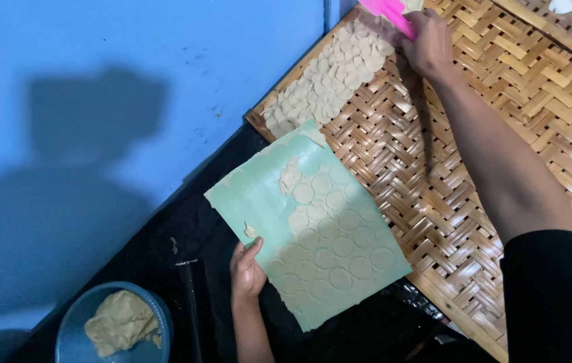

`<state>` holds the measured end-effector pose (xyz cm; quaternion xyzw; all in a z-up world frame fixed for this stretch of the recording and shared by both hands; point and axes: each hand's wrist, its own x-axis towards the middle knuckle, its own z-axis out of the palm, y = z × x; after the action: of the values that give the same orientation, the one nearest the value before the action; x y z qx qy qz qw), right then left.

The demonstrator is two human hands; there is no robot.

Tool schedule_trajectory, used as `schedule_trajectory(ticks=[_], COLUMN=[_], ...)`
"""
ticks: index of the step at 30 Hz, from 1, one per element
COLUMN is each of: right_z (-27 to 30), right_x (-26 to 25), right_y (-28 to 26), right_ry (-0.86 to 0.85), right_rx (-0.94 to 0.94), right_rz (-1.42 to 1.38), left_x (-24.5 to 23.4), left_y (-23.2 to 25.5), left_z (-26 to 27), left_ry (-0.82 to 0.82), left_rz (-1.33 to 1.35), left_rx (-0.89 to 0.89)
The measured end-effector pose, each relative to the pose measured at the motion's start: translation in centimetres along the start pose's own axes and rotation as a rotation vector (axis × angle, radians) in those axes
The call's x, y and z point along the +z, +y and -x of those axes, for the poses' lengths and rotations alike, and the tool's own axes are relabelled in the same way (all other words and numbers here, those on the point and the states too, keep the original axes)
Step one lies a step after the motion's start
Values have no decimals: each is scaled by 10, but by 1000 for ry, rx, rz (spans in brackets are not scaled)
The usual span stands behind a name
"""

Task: Scraping small pre-cut circles of dough from a surface and placing them onto a woven bamboo tray.

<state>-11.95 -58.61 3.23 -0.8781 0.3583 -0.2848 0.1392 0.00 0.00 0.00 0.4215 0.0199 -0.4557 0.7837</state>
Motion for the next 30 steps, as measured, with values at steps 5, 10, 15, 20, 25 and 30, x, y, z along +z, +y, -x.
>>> schedule_trajectory(ticks=[5,10,15,20,25,30], right_z=[0,-7,17,126,246,316], right_x=[-4,1,-12,-71,-117,-119], right_y=[-8,-5,-17,-89,-170,-213], right_ry=[-80,-178,35,-127,-346,-363], right_rx=[95,241,92,182,208,59], right_rz=[6,-123,-119,-115,-13,-83], left_x=[-10,0,1,3,-15,9], left_y=[-6,-1,-1,2,-7,7], left_z=[-2,-1,1,3,-5,7], left_ry=[14,-23,-94,-72,-53,-104], left_rz=[2,35,22,31,26,34], left_rx=[2,8,45,24,31,18])
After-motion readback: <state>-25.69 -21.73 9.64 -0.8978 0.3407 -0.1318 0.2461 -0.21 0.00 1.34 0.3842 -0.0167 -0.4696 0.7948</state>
